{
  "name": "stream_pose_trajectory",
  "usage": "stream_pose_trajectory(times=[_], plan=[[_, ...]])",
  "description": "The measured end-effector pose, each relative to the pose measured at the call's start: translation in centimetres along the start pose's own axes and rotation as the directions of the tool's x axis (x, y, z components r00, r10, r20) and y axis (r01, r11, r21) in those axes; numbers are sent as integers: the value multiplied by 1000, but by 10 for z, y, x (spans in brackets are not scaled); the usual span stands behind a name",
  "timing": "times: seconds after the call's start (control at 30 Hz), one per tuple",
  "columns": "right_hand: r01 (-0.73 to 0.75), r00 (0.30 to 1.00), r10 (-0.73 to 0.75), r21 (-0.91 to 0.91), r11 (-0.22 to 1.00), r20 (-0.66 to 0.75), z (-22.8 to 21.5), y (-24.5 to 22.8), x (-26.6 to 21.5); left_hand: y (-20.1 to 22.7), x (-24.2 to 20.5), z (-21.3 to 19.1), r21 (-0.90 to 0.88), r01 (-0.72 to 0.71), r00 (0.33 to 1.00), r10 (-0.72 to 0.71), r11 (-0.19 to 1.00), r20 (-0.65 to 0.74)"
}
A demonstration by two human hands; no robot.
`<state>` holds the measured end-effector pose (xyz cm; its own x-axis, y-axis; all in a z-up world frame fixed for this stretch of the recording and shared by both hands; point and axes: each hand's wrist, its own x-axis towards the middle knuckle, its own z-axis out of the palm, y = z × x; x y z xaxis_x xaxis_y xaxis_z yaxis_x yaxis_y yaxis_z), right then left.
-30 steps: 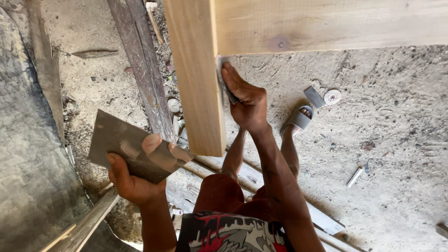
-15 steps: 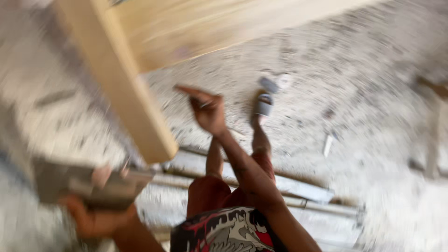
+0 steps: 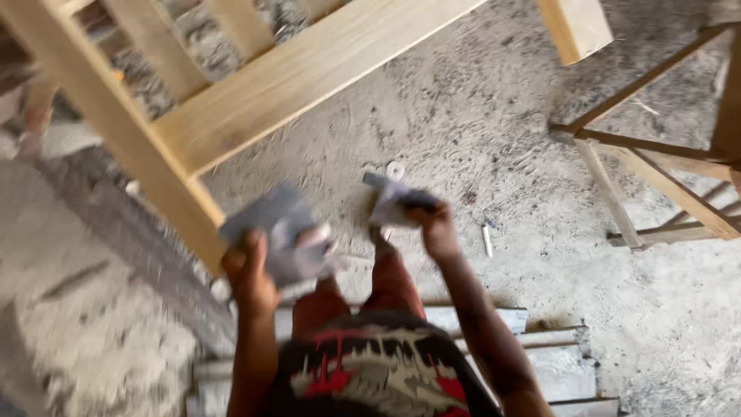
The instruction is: The person scoops wood filler from a can with a stick and transfers it to a metal trowel. They then use a smaller putty knife to spread the filler onto the joints and surfaces of a wooden bed frame, smoothing it into the gaps.
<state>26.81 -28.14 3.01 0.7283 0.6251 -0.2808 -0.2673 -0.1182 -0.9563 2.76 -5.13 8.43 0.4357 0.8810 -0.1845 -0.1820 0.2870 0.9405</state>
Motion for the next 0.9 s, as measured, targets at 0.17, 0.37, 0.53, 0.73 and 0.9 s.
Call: stream_pose_trajectory(times=[0.17, 0.37, 0.53, 0.73, 0.9], plan=[[181, 983, -182, 69, 981, 18, -33, -103, -30, 48, -31, 75, 61, 2, 989, -11, 998, 146], [409, 882, -437, 173, 896, 179, -33, -172, -34, 78, -39, 167, -31, -50, 977, 55, 998, 206], [644, 765, -608, -230, 730, 214, -49, -212, -29, 74, -31, 217, 64, -105, 980, 93, 992, 175], [730, 509, -718, -680, 68, 475, -80, -233, -19, 67, -41, 264, 324, -141, 987, 106, 936, 124], [728, 533, -682, -682, 67, 502, -87, -231, -5, 60, -18, 292, 268, -214, 974, 184, 939, 131]])
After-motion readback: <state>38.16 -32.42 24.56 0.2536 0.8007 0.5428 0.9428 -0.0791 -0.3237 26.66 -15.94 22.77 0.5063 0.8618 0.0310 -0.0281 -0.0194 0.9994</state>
